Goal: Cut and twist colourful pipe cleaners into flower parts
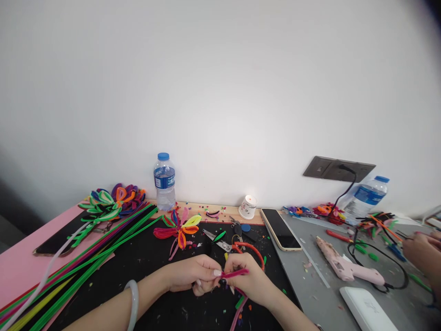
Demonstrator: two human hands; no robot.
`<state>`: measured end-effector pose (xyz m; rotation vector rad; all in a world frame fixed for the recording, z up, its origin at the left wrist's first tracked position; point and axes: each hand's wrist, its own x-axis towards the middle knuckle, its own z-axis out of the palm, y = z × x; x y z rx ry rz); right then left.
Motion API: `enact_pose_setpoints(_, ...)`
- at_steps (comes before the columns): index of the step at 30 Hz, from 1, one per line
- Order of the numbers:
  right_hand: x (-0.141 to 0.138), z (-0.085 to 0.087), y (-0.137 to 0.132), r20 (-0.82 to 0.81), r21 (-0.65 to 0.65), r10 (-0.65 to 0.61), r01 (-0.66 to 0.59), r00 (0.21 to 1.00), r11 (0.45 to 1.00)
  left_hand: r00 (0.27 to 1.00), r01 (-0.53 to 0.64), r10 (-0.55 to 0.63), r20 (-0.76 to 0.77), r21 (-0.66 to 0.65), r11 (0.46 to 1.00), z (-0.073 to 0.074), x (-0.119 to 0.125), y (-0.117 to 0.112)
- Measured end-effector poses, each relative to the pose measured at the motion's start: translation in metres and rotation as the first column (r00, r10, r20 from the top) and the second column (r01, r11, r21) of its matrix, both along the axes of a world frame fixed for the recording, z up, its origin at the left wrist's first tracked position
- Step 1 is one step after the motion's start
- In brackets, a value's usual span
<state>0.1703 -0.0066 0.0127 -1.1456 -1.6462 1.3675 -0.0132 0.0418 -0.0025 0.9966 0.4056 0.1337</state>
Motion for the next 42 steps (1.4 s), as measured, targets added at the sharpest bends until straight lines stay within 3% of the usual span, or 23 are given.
enact_pose_setpoints(10, -0.0015, -0.0028, -0.0008, -0.042, -0.097, 0.046, -0.050, 0.998, 0.994, 1.000, -0.018, 0.019, -0.013, 0.078, 0.997, -0.0033, 0.0004, 0.0007)
enact_pose_setpoints(17, -0.0034, 0.0007, -0.0009, 0.076, 0.065, 0.002, -0.007, 0.997, 0.998, 0.998, -0.044, 0.047, -0.032, 0.076, 0.996, -0.0063, -0.0001, 0.0015)
enact_pose_setpoints(23, -0.0009, -0.0013, 0.0000, 0.213, 0.267, -0.068, 0.009, 0.975, 0.964, 0.995, -0.070, 0.075, -0.059, 0.076, 0.995, -0.0061, 0.0015, 0.0010)
enact_pose_setpoints(28, -0.0010, -0.0004, -0.0005, 0.238, 0.221, -0.041, -0.013, 0.970, 0.975, 0.995, -0.079, 0.083, -0.049, 0.093, 0.993, -0.0048, 0.0025, -0.0004)
enact_pose_setpoints(32, -0.0032, 0.0041, -0.0014, 0.214, 0.274, -0.071, 0.009, 0.974, 0.962, 0.998, -0.060, 0.064, -0.028, 0.107, 0.992, -0.0059, 0.0021, -0.0008)
enact_pose_setpoints(38, -0.0055, 0.0053, -0.0016, 0.045, 0.078, -0.025, 0.021, 0.999, 0.997, 0.996, -0.085, 0.089, -0.021, 0.144, 0.986, -0.0025, 0.0041, -0.0040)
enact_pose_setpoints(42, -0.0057, 0.0009, 0.0011, -0.086, -0.019, -0.059, 0.057, 0.995, 0.998, 0.988, -0.151, 0.154, -0.002, 0.194, 0.969, -0.0015, 0.0086, -0.0065)
